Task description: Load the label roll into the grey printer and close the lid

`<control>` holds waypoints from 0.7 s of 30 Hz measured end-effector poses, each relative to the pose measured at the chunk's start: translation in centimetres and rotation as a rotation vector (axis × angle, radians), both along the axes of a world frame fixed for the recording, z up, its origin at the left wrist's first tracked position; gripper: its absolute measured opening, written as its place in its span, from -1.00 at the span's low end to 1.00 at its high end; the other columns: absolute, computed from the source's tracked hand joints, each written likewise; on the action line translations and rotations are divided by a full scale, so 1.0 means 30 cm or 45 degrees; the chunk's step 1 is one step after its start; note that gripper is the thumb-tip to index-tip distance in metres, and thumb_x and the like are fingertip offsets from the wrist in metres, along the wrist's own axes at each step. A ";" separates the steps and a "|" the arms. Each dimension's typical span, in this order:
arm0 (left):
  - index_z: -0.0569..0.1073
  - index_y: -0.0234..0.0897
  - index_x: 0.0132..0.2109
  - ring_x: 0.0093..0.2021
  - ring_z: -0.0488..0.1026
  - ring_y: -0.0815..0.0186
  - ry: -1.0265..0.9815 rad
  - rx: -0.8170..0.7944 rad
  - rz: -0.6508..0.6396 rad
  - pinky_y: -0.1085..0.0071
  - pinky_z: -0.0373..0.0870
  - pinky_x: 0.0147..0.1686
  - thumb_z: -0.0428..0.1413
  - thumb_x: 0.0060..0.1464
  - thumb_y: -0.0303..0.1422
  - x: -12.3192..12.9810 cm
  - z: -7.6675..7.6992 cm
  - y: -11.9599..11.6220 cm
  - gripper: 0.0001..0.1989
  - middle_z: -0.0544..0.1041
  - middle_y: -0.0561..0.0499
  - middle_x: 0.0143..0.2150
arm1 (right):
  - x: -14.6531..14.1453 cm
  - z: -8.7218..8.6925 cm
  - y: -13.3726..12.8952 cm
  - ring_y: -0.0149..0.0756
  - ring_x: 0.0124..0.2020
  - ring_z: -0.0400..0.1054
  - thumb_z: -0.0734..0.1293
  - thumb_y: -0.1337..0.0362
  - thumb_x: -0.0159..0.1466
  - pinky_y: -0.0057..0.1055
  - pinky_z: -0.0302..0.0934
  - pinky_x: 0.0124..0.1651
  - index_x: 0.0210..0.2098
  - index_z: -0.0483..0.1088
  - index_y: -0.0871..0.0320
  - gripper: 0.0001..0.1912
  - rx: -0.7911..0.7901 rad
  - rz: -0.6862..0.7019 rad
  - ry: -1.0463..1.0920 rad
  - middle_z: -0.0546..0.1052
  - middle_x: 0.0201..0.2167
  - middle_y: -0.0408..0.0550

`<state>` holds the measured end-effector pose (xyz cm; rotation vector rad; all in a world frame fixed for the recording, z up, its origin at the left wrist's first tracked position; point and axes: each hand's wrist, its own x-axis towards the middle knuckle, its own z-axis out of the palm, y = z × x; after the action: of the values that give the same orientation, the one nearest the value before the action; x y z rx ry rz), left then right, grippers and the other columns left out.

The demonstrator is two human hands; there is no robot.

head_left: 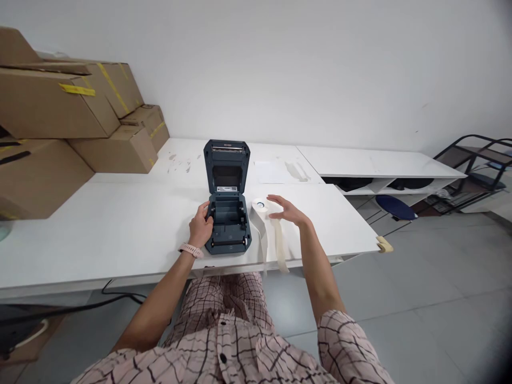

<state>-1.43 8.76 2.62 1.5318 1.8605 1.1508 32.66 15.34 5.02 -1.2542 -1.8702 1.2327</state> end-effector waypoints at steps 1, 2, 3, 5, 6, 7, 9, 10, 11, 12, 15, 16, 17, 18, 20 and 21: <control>0.34 -0.11 0.28 0.03 0.58 0.05 -0.013 -0.001 -0.003 0.03 0.38 0.13 0.04 0.07 -0.49 0.002 0.002 -0.003 -0.40 0.65 -0.07 0.06 | -0.029 0.009 0.024 0.00 0.30 0.27 0.55 0.20 0.01 -0.08 0.30 0.20 0.27 0.30 0.00 -0.16 -0.025 0.016 -0.071 0.31 0.37 0.09; 0.34 -0.11 0.28 0.03 0.58 0.06 -0.028 -0.002 -0.007 0.03 0.38 0.13 0.04 0.08 -0.49 0.003 0.004 -0.006 -0.41 0.64 -0.07 0.07 | -0.059 0.012 0.047 -0.01 0.23 0.33 0.56 0.24 -0.04 -0.08 0.32 0.17 0.23 0.34 0.03 -0.17 -0.044 0.030 -0.129 0.38 0.31 0.09; 0.34 -0.12 0.28 0.03 0.59 0.07 -0.045 -0.005 -0.012 0.04 0.38 0.13 0.04 0.09 -0.49 0.004 0.007 -0.009 -0.41 0.63 -0.08 0.09 | -0.087 0.010 0.067 -0.02 0.17 0.38 0.56 0.28 -0.08 -0.08 0.32 0.17 0.18 0.37 0.07 -0.19 -0.048 0.035 -0.168 0.46 0.23 0.06; 0.33 -0.12 0.28 0.04 0.59 0.07 -0.087 -0.011 -0.024 0.04 0.38 0.14 0.03 0.10 -0.49 0.006 0.011 -0.014 -0.41 0.61 -0.10 0.13 | -0.128 -0.002 0.094 -0.03 0.08 0.42 0.56 0.32 -0.15 -0.05 0.29 0.19 0.07 0.42 0.13 -0.24 -0.023 0.010 -0.194 0.56 0.05 0.00; 0.33 -0.12 0.28 0.05 0.58 0.07 -0.110 -0.008 -0.030 0.05 0.38 0.15 0.04 0.10 -0.49 0.007 0.012 -0.017 -0.42 0.60 -0.11 0.14 | -0.139 -0.007 0.099 -0.02 0.05 0.42 0.56 0.32 -0.15 -0.04 0.30 0.18 0.04 0.42 0.15 -0.27 -0.008 -0.015 -0.188 0.57 0.00 -0.01; 0.33 -0.13 0.28 0.07 0.57 0.07 -0.130 0.001 -0.036 0.05 0.38 0.16 0.04 0.10 -0.49 0.008 0.012 -0.018 -0.42 0.60 -0.11 0.15 | -0.142 -0.009 0.098 -0.01 0.03 0.43 0.54 0.29 -0.13 -0.03 0.32 0.15 0.05 0.41 0.16 -0.29 0.004 -0.046 -0.175 0.57 -0.02 0.00; 0.35 -0.12 0.27 0.11 0.56 0.08 -0.154 0.023 -0.037 0.04 0.37 0.18 0.04 0.10 -0.50 0.010 0.009 -0.019 -0.42 0.61 -0.11 0.13 | -0.136 0.000 0.084 0.01 0.02 0.43 0.47 0.19 -0.01 -0.06 0.37 0.07 0.12 0.34 0.16 -0.31 0.043 -0.130 -0.123 0.54 0.03 0.07; 0.36 -0.12 0.27 0.11 0.56 0.08 -0.158 0.031 -0.032 0.04 0.36 0.20 0.05 0.10 -0.50 0.010 0.007 -0.018 -0.43 0.62 -0.10 0.11 | -0.133 0.013 0.072 0.02 0.03 0.43 0.42 0.14 0.06 -0.07 0.39 0.04 0.16 0.30 0.16 -0.31 0.075 -0.195 -0.064 0.53 0.06 0.11; 0.36 -0.12 0.26 0.12 0.55 0.08 -0.158 0.036 -0.024 0.03 0.35 0.21 0.05 0.09 -0.51 0.011 0.004 -0.017 -0.43 0.62 -0.10 0.10 | -0.134 0.031 0.058 0.03 0.05 0.43 0.37 0.10 0.11 -0.08 0.39 0.03 0.20 0.27 0.15 -0.32 0.110 -0.265 0.007 0.51 0.09 0.14; 0.37 -0.12 0.26 0.12 0.55 0.08 -0.157 0.039 -0.018 0.02 0.35 0.21 0.05 0.09 -0.51 0.011 0.001 -0.016 -0.43 0.63 -0.09 0.10 | -0.141 0.053 0.043 0.04 0.06 0.42 0.34 0.06 0.16 -0.09 0.40 0.03 0.22 0.25 0.14 -0.33 0.148 -0.328 0.079 0.51 0.11 0.14; 0.35 -0.10 0.27 0.17 0.52 0.07 -0.161 0.045 -0.026 0.01 0.33 0.23 0.04 0.10 -0.52 0.012 -0.004 -0.014 -0.42 0.60 -0.09 0.14 | -0.220 0.135 -0.001 0.05 0.06 0.44 0.32 -0.02 0.21 -0.11 0.40 0.01 0.20 0.31 0.05 -0.39 0.261 -0.297 0.207 0.53 0.12 0.07; 0.34 -0.11 0.28 0.19 0.51 0.06 -0.160 0.043 -0.033 0.00 0.33 0.23 0.03 0.11 -0.53 0.012 -0.004 -0.014 -0.41 0.59 -0.09 0.15 | -0.264 0.162 -0.011 0.03 0.05 0.45 0.34 -0.03 0.21 -0.12 0.40 0.02 0.19 0.33 0.03 -0.40 0.294 -0.177 0.183 0.54 0.11 0.03; 0.33 -0.12 0.29 0.20 0.50 0.05 -0.151 0.033 -0.037 -0.01 0.33 0.22 0.03 0.11 -0.53 0.013 -0.002 -0.014 -0.41 0.59 -0.10 0.16 | -0.313 0.186 -0.016 0.01 0.03 0.46 0.37 -0.03 0.18 -0.14 0.40 0.03 0.18 0.35 0.03 -0.39 0.328 -0.035 0.126 0.55 0.09 0.01; 0.32 -0.12 0.30 0.19 0.51 0.03 -0.136 0.018 -0.037 -0.03 0.33 0.21 0.02 0.12 -0.53 0.013 0.000 -0.014 -0.41 0.59 -0.11 0.15 | -0.367 0.206 -0.016 0.00 0.01 0.48 0.41 -0.02 0.14 -0.15 0.39 0.03 0.16 0.37 0.04 -0.37 0.359 0.117 0.012 0.56 0.07 0.00; 0.31 -0.14 0.31 0.16 0.52 0.00 -0.104 -0.011 -0.031 -0.05 0.34 0.19 0.01 0.12 -0.53 0.014 0.006 -0.015 -0.40 0.60 -0.11 0.13 | -0.473 0.230 -0.006 0.02 -0.02 0.50 0.50 0.01 0.03 -0.14 0.37 0.03 0.10 0.40 0.06 -0.33 0.408 0.358 -0.368 0.58 0.02 0.02; 0.31 -0.14 0.31 0.15 0.53 -0.01 -0.095 -0.022 -0.031 -0.05 0.34 0.19 0.01 0.12 -0.54 0.015 0.010 -0.016 -0.40 0.61 -0.10 0.11 | -0.521 0.234 0.004 0.06 -0.02 0.50 0.54 0.03 -0.02 -0.13 0.37 0.02 0.08 0.41 0.08 -0.31 0.426 0.434 -0.584 0.59 0.00 0.05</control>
<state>-0.98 8.28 2.92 1.4776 1.7937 1.1615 17.04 15.47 12.04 -1.1260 -2.5815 0.7713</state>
